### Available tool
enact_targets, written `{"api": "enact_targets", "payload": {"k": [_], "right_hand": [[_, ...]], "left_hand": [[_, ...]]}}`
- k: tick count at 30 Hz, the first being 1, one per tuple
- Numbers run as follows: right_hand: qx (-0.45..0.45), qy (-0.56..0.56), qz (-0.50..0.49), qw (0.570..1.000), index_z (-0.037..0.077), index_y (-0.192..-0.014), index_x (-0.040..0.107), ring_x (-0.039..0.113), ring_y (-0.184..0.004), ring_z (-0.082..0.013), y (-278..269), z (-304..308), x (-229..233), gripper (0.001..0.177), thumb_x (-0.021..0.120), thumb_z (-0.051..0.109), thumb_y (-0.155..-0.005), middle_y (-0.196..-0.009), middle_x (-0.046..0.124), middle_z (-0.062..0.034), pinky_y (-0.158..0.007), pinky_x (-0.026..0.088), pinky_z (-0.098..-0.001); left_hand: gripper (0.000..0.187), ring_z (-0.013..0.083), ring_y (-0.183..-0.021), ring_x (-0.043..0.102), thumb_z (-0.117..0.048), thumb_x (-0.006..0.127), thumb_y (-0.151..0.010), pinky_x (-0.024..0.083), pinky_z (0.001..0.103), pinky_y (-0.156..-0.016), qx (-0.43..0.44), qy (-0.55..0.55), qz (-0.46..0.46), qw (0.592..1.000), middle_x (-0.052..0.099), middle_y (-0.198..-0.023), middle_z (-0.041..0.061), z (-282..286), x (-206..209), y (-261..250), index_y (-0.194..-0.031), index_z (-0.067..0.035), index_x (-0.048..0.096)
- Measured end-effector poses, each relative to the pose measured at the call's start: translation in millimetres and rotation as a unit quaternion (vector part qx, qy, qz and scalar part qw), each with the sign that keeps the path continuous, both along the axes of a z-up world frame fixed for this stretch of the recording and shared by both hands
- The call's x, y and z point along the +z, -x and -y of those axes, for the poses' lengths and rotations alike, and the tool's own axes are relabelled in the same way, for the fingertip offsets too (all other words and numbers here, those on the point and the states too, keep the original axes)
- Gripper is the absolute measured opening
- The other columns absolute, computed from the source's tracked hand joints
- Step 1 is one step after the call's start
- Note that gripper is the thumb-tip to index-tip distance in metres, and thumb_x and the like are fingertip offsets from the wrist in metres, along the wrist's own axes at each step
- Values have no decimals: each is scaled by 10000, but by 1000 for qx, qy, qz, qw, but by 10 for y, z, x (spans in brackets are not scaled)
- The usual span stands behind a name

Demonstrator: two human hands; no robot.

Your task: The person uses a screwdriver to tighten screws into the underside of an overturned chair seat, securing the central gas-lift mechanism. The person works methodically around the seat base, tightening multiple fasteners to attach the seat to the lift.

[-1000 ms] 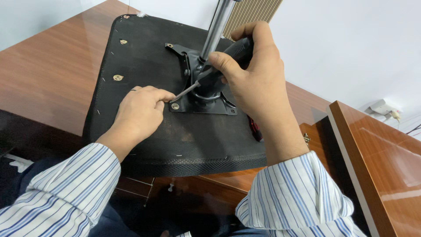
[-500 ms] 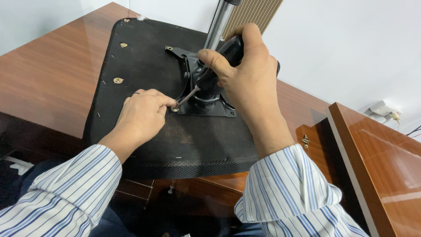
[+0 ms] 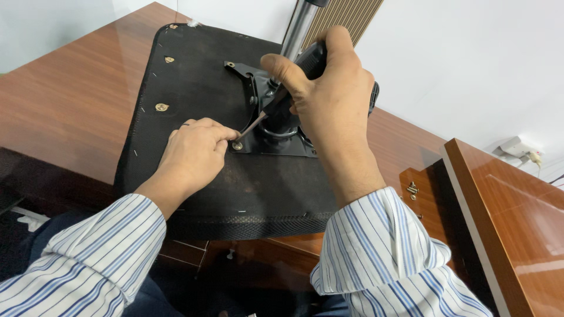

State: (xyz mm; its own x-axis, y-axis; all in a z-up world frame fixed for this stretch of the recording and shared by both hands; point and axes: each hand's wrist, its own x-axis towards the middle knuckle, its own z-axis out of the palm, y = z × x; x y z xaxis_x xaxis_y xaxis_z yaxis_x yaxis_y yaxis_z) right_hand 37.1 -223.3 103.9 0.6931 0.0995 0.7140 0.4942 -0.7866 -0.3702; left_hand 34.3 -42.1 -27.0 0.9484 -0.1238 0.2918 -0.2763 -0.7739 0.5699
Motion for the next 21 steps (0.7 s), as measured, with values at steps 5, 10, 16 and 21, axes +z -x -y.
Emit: {"api": "enact_targets", "payload": {"k": [5,10,16,21], "right_hand": [[-19,13,-9,1000,72,-907,558,678,-431,-94,-30,-9,23,496,833,484,-864,-582,640,-14,-359,521,-234],[1,15,1,1000,65,-927,555,686,-450,-104,-1,-69,37,499,825,481,-872,-581,645,-17,-355,536,-233],[-3,90,8,996,25,-1078,517,717,-519,-239,-14,-164,72,588,740,548,-928,-629,668,-93,-434,561,-374],[13,155,-6,988,5,-1412,382,723,-740,-472,-202,-99,167,704,682,488,-996,-802,717,-269,-593,596,-517]], "left_hand": [[271,266,-1137,613,-180,556,-978,455,438,-1043,5,-5,4,1000,714,-1181,24,7,-24,-12,-1117,-186,788],[263,278,-1129,610,-180,567,-965,454,450,-1030,5,-3,13,1000,714,-1177,29,1,-45,-16,-1097,-184,795],[245,310,-1136,606,-194,600,-939,447,486,-1017,10,-27,40,999,715,-1177,41,33,-59,-6,-1066,-163,807],[237,305,-1151,605,-236,611,-948,440,493,-1027,16,-52,34,998,713,-1171,39,53,-44,-9,-1056,-153,805]]}}
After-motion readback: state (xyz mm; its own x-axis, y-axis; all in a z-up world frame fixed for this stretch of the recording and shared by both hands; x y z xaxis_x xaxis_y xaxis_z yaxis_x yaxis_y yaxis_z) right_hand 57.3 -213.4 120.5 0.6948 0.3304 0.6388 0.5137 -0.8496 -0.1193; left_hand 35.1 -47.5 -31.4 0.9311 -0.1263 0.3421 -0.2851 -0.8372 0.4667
